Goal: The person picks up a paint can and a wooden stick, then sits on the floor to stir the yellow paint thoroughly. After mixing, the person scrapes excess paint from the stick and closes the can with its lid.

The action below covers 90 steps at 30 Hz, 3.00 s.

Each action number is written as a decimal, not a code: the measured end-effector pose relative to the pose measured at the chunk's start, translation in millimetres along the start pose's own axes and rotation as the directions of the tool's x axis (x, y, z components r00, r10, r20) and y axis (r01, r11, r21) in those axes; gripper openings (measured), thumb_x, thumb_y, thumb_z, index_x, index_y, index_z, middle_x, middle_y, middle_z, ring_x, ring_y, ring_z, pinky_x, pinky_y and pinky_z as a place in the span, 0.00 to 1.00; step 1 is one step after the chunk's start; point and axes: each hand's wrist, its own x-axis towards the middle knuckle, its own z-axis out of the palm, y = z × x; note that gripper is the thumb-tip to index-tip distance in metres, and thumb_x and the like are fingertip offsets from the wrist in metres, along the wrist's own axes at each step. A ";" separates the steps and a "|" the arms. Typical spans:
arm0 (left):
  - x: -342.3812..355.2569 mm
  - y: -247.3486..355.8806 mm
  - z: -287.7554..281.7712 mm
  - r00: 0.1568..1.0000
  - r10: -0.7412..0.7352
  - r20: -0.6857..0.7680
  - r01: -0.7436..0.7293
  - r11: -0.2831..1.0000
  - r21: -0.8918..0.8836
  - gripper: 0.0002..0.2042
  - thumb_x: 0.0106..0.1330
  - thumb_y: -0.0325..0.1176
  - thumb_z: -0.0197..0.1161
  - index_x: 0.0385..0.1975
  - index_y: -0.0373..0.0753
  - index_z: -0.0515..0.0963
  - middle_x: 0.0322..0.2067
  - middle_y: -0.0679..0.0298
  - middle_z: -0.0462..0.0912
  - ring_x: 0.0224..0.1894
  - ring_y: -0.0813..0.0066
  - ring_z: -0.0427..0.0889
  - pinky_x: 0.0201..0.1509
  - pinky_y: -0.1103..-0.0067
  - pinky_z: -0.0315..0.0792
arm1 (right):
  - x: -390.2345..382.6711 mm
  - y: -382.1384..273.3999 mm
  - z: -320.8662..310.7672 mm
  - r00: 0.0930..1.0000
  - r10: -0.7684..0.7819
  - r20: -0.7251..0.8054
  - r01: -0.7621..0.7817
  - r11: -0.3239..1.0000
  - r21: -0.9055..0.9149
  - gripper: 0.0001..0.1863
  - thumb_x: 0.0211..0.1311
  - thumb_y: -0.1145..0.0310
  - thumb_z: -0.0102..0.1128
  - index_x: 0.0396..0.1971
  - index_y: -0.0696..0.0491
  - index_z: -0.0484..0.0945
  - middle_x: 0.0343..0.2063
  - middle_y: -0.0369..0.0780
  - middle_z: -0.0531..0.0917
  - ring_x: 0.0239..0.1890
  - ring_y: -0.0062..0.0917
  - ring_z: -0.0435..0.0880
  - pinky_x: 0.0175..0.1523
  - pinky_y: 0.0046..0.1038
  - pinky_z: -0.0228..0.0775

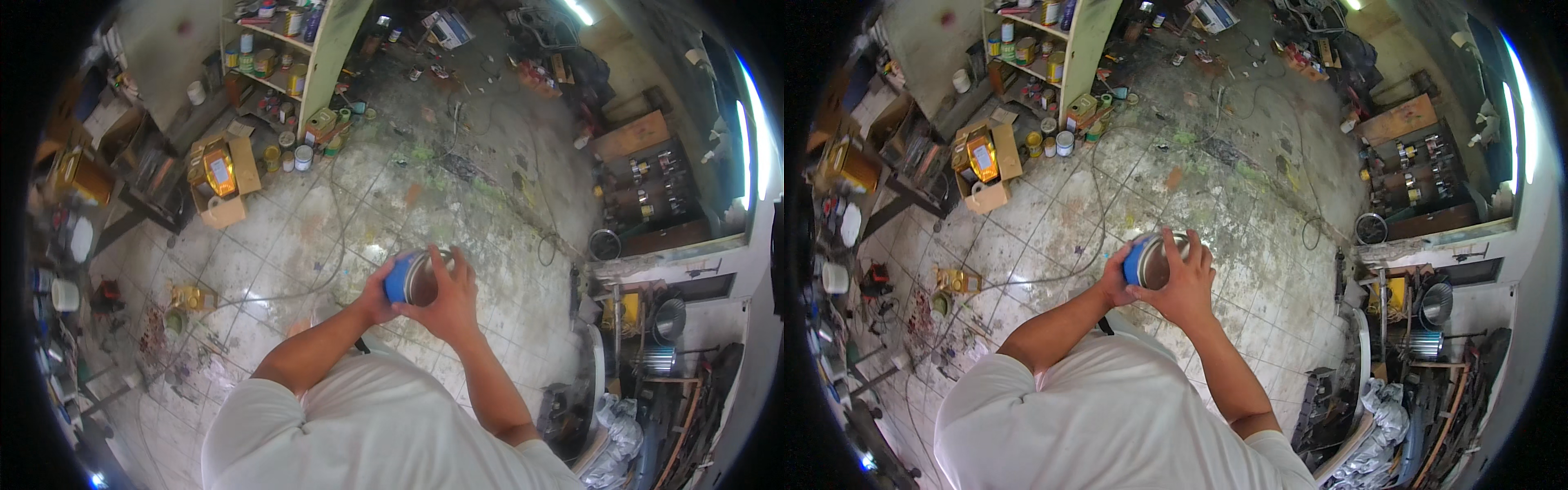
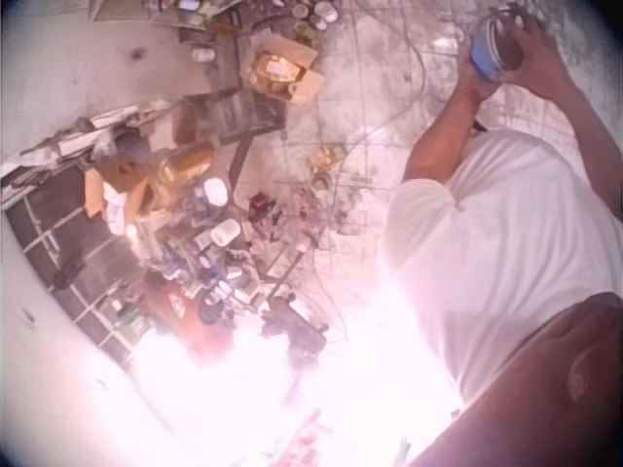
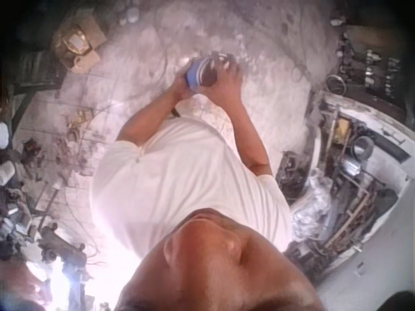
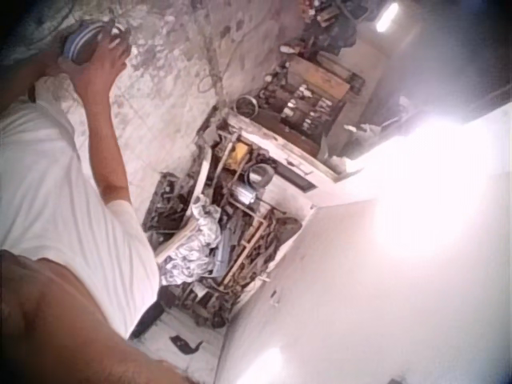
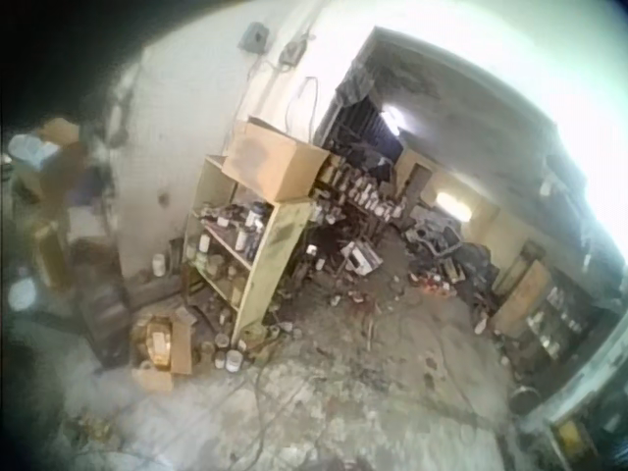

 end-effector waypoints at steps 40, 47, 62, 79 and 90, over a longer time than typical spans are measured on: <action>383.9 288.4 -444.4 0.063 0.815 -0.575 -0.996 0.087 0.013 0.36 0.73 0.64 0.46 0.73 0.47 0.61 0.70 0.55 0.67 0.69 0.48 0.70 0.66 0.43 0.70 | 880.6 229.8 482.4 0.244 -0.343 0.907 -0.966 -0.008 0.257 0.47 0.68 0.26 0.34 0.71 0.50 0.66 0.70 0.44 0.69 0.71 0.44 0.66 0.76 0.55 0.50; 362.1 331.9 -572.9 -0.028 0.891 -0.454 -0.993 0.028 0.117 0.34 0.75 0.58 0.49 0.74 0.44 0.57 0.72 0.51 0.61 0.71 0.44 0.64 0.66 0.41 0.67 | 898.8 297.0 814.7 0.139 -0.181 0.974 -0.974 0.150 0.167 0.46 0.66 0.25 0.40 0.66 0.49 0.71 0.65 0.44 0.75 0.66 0.39 0.72 0.70 0.50 0.59; 331.3 420.9 -617.7 -0.075 0.984 -0.160 -0.933 -0.012 0.359 0.30 0.76 0.55 0.49 0.72 0.46 0.60 0.68 0.52 0.65 0.67 0.47 0.69 0.61 0.43 0.74 | 952.2 358.5 929.0 0.851 -0.377 0.366 0.235 0.896 0.376 0.20 0.69 0.54 0.60 0.44 0.57 0.82 0.41 0.52 0.83 0.43 0.47 0.84 0.52 0.41 0.75; 301.2 387.5 -660.0 0.103 0.949 -0.299 -0.993 0.117 0.027 0.35 0.73 0.60 0.49 0.73 0.42 0.61 0.71 0.46 0.63 0.69 0.37 0.66 0.72 0.39 0.59 | 1035.1 261.2 865.5 0.329 -0.919 0.219 0.940 0.296 -0.168 0.12 0.68 0.67 0.63 0.44 0.52 0.71 0.40 0.46 0.78 0.47 0.45 0.76 0.55 0.48 0.65; 292.9 376.9 -663.0 -0.105 0.965 -0.241 -0.991 -0.082 0.107 0.34 0.73 0.61 0.46 0.73 0.47 0.61 0.72 0.49 0.62 0.71 0.33 0.62 0.72 0.37 0.54 | 944.7 171.4 694.9 0.334 -0.717 0.611 0.069 0.665 0.743 0.22 0.70 0.65 0.64 0.59 0.57 0.74 0.33 0.35 0.79 0.33 0.21 0.76 0.37 0.26 0.68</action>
